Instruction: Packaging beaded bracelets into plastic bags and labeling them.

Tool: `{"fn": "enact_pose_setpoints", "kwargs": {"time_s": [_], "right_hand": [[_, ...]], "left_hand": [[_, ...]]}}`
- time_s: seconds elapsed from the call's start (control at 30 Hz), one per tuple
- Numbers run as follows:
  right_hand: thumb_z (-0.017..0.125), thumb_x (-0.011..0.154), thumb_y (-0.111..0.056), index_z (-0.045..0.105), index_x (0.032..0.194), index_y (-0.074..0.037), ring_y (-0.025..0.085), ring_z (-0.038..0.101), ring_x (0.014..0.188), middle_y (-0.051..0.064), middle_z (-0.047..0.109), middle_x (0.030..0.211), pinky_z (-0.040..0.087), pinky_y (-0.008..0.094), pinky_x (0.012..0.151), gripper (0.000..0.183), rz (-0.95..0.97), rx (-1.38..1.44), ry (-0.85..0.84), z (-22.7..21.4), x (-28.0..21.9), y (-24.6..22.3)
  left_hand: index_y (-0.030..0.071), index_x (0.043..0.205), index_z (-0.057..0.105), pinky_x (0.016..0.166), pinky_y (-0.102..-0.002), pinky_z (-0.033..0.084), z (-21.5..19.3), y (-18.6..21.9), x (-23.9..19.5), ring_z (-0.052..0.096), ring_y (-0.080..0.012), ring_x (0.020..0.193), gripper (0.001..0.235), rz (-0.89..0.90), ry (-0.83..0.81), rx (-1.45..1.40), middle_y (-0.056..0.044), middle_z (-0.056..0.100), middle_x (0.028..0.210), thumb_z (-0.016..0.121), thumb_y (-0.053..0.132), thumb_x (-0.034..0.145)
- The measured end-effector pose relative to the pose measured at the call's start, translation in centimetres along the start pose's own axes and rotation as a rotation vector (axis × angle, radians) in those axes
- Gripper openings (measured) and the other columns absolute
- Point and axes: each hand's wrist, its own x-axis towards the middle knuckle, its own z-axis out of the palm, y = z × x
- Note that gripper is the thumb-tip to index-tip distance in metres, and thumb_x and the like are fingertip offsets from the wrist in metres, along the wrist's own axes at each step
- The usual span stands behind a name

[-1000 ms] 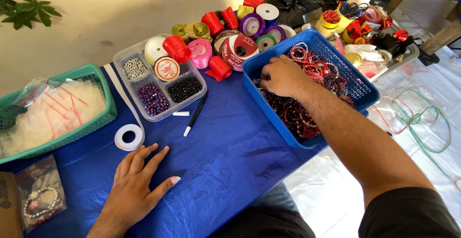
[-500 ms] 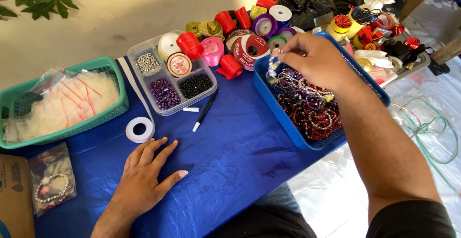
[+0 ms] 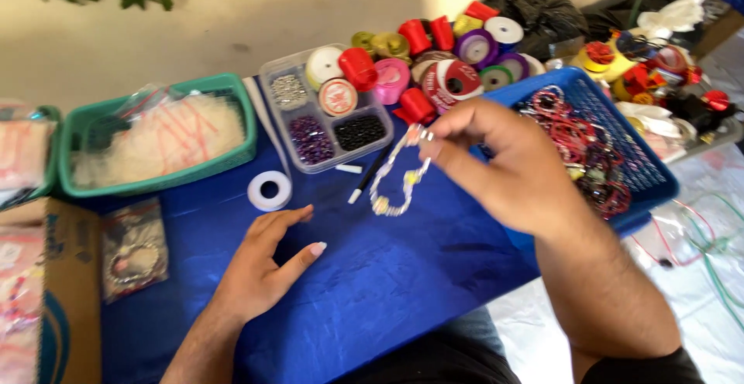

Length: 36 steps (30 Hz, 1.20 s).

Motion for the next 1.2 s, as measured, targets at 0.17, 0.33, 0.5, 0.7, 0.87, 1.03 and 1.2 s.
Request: {"fn": "enact_pose_setpoints", "kwargs": {"time_s": [0.17, 0.33, 0.5, 0.7, 0.87, 1.03, 1.2], "right_hand": [[0.07, 0.098, -0.009, 0.066, 0.106, -0.003, 0.009, 0.072, 0.093, 0.002, 0.076, 0.099, 0.058, 0.025, 0.082, 0.01, -0.014, 0.22, -0.171, 5.1, 0.0, -1.2], [0.065, 0.101, -0.009, 0.064, 0.109, -0.003, 0.009, 0.073, 0.092, 0.006, 0.076, 0.098, 0.06, 0.026, 0.08, 0.01, 0.06, 0.376, -0.328, 10.0, 1.1, 0.8], [0.062, 0.099, -0.008, 0.06, 0.109, -0.002, 0.011, 0.072, 0.092, 0.004, 0.074, 0.114, 0.059, 0.028, 0.082, 0.012, 0.268, 0.666, -0.328, 13.6, 1.9, 4.4], [0.066, 0.1, -0.011, 0.056, 0.113, -0.005, 0.013, 0.069, 0.086, 0.007, 0.07, 0.095, 0.055, 0.029, 0.074, 0.017, 0.401, 0.634, -0.216, 15.4, 1.7, 9.1], [0.063, 0.103, -0.011, 0.058, 0.114, -0.003, 0.014, 0.068, 0.095, 0.007, 0.071, 0.104, 0.055, 0.03, 0.079, 0.014, 0.313, 0.679, -0.298, 16.8, 0.7, 9.9], [0.059, 0.101, -0.007, 0.058, 0.124, -0.003, 0.013, 0.066, 0.109, 0.008, 0.068, 0.116, 0.055, 0.03, 0.097, 0.023, 0.224, 0.695, -0.428, 17.4, -0.1, 9.2], [0.06, 0.102, -0.006, 0.053, 0.131, -0.003, 0.012, 0.063, 0.108, 0.006, 0.066, 0.117, 0.052, 0.029, 0.096, 0.03, 0.171, 0.61, -0.483, 17.9, -0.4, 8.4]], "left_hand": [[0.005, 0.146, 0.052, 0.114, -0.039, 0.04, -0.3, -0.4, -0.4, 0.056, -0.0219, 0.134, 0.062, -0.031, -0.129, -0.516, -0.011, 0.064, 0.139, 0.07, 0.032, 0.094], [0.007, 0.138, 0.057, 0.102, -0.033, 0.05, 0.2, -0.3, -0.4, 0.062, -0.0154, 0.115, 0.051, -0.138, -0.167, -0.626, -0.005, 0.067, 0.124, 0.072, 0.022, 0.092], [0.004, 0.108, 0.066, 0.077, -0.025, 0.055, 0.4, -2.7, -0.2, 0.065, -0.0073, 0.086, 0.017, -0.253, -0.007, -0.546, -0.002, 0.071, 0.095, 0.07, 0.016, 0.096], [0.005, 0.107, 0.064, 0.072, -0.028, 0.054, -0.9, -2.3, 0.0, 0.063, -0.0104, 0.081, 0.015, -0.248, 0.098, -0.351, -0.003, 0.067, 0.093, 0.069, 0.013, 0.095], [0.007, 0.107, 0.068, 0.075, -0.033, 0.057, -2.2, -0.3, -0.3, 0.07, -0.0206, 0.088, 0.015, -0.039, 0.13, -0.084, -0.007, 0.068, 0.1, 0.067, 0.008, 0.092], [0.011, 0.107, 0.071, 0.074, -0.036, 0.057, -2.3, 0.6, -0.6, 0.071, -0.0256, 0.086, 0.017, 0.048, 0.112, 0.011, -0.009, 0.066, 0.098, 0.069, 0.007, 0.09], [0.009, 0.111, 0.069, 0.081, -0.034, 0.059, -2.0, 0.5, -0.7, 0.072, -0.0234, 0.098, 0.02, 0.149, 0.212, -0.022, -0.008, 0.07, 0.106, 0.072, 0.005, 0.091]]}}
